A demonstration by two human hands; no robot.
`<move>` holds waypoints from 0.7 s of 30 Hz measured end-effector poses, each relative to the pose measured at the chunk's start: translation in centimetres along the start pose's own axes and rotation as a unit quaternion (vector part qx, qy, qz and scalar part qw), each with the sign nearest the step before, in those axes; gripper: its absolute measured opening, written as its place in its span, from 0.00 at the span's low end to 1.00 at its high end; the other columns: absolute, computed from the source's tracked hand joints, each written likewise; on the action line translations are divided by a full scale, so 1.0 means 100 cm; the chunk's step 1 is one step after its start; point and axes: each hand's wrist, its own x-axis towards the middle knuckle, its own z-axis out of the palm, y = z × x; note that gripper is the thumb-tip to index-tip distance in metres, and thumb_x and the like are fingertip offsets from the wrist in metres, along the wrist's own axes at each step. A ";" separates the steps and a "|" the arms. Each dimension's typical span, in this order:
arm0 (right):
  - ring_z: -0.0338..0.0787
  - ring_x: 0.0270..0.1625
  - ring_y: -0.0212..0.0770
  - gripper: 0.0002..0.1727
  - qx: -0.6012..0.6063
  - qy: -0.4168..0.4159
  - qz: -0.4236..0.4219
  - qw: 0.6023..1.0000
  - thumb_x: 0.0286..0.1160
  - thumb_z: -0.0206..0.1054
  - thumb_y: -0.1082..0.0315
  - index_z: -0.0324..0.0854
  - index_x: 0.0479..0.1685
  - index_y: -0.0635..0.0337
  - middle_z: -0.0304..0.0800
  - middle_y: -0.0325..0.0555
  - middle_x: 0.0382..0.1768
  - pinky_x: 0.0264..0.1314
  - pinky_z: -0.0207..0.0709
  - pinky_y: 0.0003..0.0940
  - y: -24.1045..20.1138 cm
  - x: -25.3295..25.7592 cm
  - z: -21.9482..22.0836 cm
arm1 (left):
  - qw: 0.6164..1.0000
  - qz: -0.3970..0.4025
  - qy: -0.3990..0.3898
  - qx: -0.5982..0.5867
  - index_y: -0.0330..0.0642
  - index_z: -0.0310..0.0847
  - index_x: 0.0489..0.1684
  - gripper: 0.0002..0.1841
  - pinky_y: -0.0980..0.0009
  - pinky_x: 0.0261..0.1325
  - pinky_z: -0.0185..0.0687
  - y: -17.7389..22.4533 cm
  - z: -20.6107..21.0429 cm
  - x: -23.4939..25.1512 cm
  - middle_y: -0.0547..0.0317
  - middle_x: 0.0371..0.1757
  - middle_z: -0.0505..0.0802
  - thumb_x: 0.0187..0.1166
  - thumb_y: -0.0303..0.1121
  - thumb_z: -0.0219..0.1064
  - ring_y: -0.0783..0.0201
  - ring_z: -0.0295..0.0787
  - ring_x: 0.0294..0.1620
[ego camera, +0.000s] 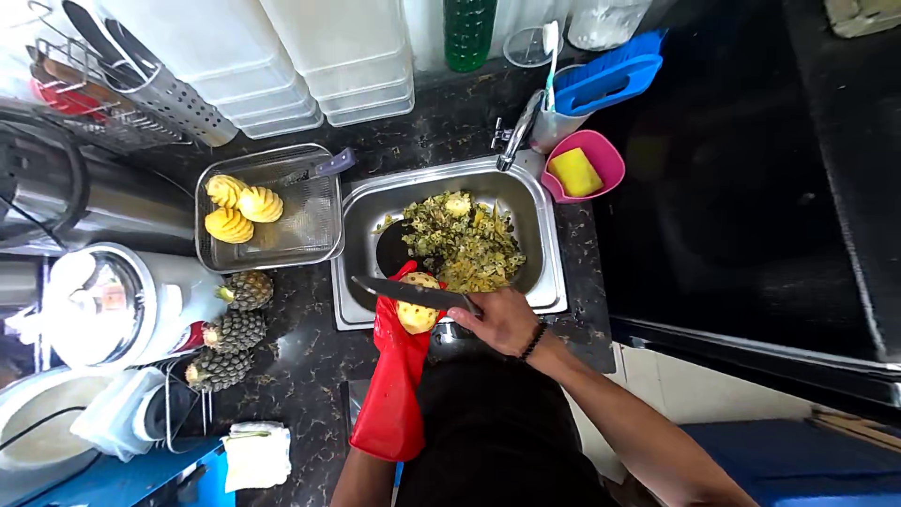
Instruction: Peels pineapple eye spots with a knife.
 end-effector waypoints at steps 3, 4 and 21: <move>0.93 0.38 0.56 0.50 -0.073 -0.012 -0.033 0.997 0.70 0.44 0.16 0.87 0.32 0.58 0.89 0.51 0.25 0.41 0.81 0.61 -0.018 -0.004 -0.011 | 0.989 -0.060 0.128 0.035 0.37 0.75 0.71 0.19 0.69 0.55 0.86 0.035 0.056 0.006 0.53 0.54 0.91 0.94 0.32 0.42 0.66 0.89 0.49; 0.92 0.36 0.56 0.50 -0.089 -0.006 -0.050 0.995 0.68 0.45 0.15 0.87 0.30 0.58 0.88 0.51 0.24 0.39 0.80 0.60 -0.021 -0.006 -0.013 | 0.987 -0.089 0.133 0.020 0.36 0.74 0.71 0.18 0.72 0.55 0.85 0.045 0.067 0.005 0.54 0.53 0.90 0.94 0.30 0.42 0.68 0.88 0.48; 0.93 0.37 0.57 0.51 -0.067 0.009 -0.018 0.998 0.70 0.44 0.16 0.88 0.32 0.59 0.89 0.53 0.26 0.42 0.82 0.62 -0.002 -0.007 -0.008 | 0.973 -0.086 0.164 0.139 0.43 0.72 0.77 0.23 0.62 0.63 0.84 0.039 0.064 -0.018 0.54 0.62 0.88 0.96 0.41 0.38 0.64 0.87 0.58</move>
